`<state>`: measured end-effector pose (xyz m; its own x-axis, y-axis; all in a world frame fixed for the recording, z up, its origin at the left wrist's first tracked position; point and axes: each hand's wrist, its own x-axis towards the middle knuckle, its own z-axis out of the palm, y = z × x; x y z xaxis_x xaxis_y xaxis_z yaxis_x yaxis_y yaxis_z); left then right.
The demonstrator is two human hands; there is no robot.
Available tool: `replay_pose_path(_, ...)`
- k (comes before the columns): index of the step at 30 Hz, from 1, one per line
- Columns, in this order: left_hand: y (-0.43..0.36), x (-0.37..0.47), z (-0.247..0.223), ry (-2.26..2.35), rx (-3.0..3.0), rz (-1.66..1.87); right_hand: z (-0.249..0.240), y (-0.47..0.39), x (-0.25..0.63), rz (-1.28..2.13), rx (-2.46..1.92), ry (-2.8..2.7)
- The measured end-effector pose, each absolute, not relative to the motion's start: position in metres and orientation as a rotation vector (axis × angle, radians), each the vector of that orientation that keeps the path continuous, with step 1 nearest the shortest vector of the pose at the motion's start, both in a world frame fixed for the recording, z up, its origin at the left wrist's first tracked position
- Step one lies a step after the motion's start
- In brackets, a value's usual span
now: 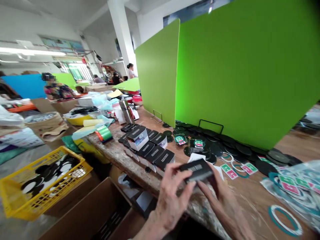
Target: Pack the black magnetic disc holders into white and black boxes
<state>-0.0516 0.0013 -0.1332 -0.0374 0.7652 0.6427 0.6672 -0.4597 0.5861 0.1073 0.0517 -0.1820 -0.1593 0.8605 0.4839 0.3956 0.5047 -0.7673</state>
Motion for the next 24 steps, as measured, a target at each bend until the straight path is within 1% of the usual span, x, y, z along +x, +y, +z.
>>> replay_pose_path(2, 0.01, -0.082, -0.121, 1.809, 2.081, 1.609, -0.163, 0.077, 0.061, 0.835, -0.879, -1.755)
replay_pose_path(4, 0.023, -0.115, -0.115, 2.003, 2.022, 1.68, -0.146, 0.102, 0.015, 0.981, -0.752, -1.751)
replay_pose_path(8, 0.053, -0.169, -0.118, 2.333, 1.942, 1.755, -0.128, 0.14, -0.058, 1.024, -0.646, -1.793)
replay_pose_path(10, 0.058, -0.181, -0.12, 2.468, 1.935, 1.744, -0.128, 0.15, -0.077, 1.018, -0.615, -1.812)
replay_pose_path(12, 0.055, -0.177, -0.122, 2.561, 1.94, 1.734, -0.13, 0.15, -0.079, 0.989, -0.628, -1.814)
replay_pose_path(14, 0.043, -0.154, -0.127, 2.516, 1.976, 1.776, -0.132, 0.14, -0.059, 0.944, -0.682, -1.817)
replay_pose_path(17, 0.021, -0.102, -0.148, 2.134, 2.114, 1.744, -0.135, 0.112, 0.003, 0.772, -0.778, -1.839)
replay_pose_path(21, 0.009, -0.046, -0.204, 1.69, 2.267, 1.525, -0.156, 0.077, 0.119, 0.358, -1.075, -1.851)
replay_pose_path(24, 0.025, -0.025, -0.245, 1.6, 2.322, 1.432, -0.184, 0.06, 0.225, 0.021, -1.466, -1.819)
